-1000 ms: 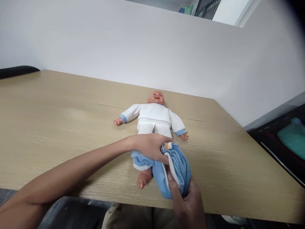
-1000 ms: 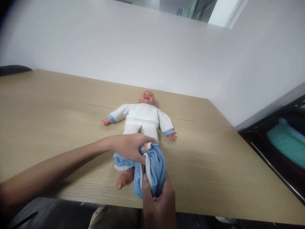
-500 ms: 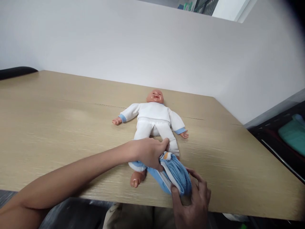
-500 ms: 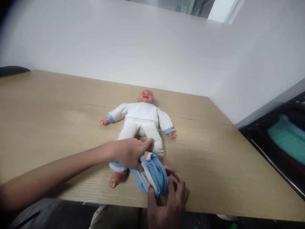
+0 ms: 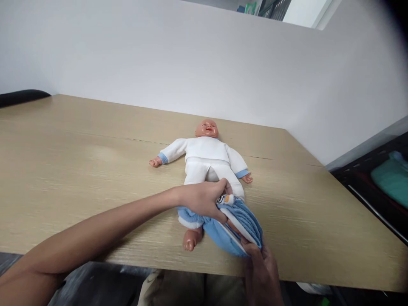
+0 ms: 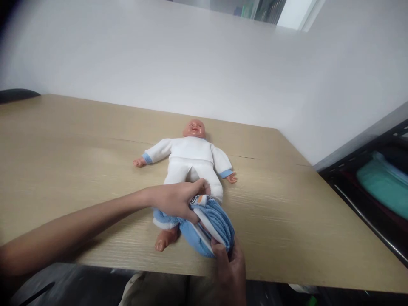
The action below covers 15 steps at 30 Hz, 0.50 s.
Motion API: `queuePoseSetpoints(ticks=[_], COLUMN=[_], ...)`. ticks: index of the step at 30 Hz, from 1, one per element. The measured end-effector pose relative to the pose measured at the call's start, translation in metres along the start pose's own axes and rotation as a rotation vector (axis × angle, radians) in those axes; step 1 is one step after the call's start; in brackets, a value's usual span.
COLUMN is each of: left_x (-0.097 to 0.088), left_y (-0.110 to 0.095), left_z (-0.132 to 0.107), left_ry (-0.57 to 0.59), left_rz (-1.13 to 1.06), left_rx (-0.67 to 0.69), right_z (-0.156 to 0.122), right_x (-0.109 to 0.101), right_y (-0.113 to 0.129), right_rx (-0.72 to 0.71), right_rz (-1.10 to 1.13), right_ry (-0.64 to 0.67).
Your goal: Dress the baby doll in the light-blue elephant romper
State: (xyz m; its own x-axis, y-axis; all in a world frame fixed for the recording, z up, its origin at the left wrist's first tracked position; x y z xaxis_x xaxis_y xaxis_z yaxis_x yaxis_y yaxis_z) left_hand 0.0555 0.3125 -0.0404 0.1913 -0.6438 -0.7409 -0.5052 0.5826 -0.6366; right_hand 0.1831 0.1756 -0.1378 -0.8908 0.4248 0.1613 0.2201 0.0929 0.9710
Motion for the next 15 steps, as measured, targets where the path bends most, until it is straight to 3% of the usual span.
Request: queuePoseSetpoints(ticks=[3,9,15], left_x=[-0.005,-0.002,-0.002], left_y=[0.0,0.001,-0.002], left_z=[-0.001,-0.006,-0.007], left_ry=[-0.024,0.054,0.07], left_rz=[0.004,0.021,0.021], left_rx=[-0.011,-0.046,-0.007], right_z=[0.004,0.011,0.023], right_x=[0.001,0.01,0.011], right_y=[0.003,0.014,0.023], right_rx=[0.037,0.097,0.122], right_rz=[0.106,0.309,0.242], right_ry=[0.027,0.086,0.146])
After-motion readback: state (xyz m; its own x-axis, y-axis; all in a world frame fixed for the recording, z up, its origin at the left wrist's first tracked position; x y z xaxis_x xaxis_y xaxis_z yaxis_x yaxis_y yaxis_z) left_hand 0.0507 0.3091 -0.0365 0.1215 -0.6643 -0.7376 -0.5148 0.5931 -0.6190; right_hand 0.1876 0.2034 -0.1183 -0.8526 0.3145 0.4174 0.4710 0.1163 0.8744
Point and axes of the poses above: each hand's wrist, its own z-axis towards the middle knuckle, its own x-axis out of the palm, y = z × x, the point moved 10 cm from there along z, towards the middle knuckle, and after that the axes turned 10 degrees about z, right-handed, at the moved point
